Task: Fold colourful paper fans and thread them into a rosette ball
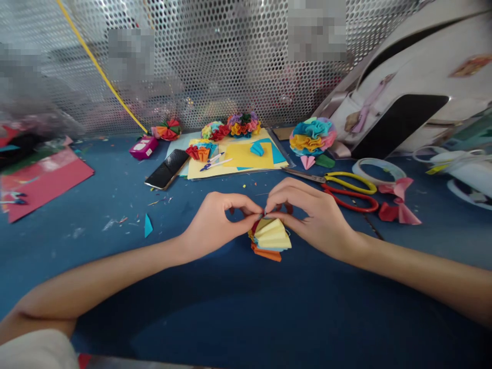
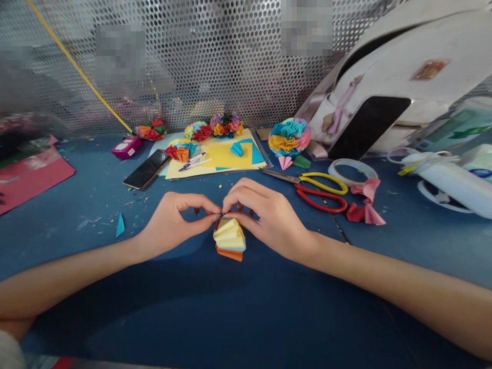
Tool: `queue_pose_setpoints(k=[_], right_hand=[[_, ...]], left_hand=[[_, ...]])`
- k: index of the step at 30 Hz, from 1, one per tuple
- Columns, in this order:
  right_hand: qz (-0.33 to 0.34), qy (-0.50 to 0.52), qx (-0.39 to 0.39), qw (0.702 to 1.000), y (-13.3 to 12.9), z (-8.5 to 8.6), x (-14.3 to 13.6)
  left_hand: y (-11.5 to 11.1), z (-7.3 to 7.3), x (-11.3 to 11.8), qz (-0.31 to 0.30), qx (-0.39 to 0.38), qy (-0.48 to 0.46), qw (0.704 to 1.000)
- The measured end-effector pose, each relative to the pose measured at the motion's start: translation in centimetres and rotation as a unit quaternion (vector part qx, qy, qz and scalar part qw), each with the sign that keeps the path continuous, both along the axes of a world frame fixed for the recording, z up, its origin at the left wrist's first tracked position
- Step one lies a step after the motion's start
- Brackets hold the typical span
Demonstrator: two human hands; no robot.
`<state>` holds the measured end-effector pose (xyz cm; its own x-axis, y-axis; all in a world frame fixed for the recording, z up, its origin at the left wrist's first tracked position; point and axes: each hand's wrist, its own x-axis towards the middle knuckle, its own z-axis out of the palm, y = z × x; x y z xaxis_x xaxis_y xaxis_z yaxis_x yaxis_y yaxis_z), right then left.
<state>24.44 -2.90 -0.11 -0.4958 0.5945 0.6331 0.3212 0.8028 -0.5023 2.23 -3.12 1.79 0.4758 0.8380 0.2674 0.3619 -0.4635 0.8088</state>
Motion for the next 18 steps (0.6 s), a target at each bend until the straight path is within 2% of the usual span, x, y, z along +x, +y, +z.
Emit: queue_pose_setpoints(k=[5, 13, 18], right_hand=[[-0.006, 0.005, 0.002, 1.0, 0.03, -0.02, 0.1], [-0.011, -0.003, -0.043, 0.999, -0.49, 0.14, -0.32], [-0.021, -0.009, -0.061, 0.998, 0.29, 0.91, 0.11]], left_hand=[[-0.34, 0.65, 0.1, -0.005, -0.02, -0.006, 1.0], [-0.67, 0.24, 0.56, -0.016, -0.065, -0.024, 0.997], [-0.77, 0.92, 0.51, -0.04, -0.025, -0.005, 0.999]])
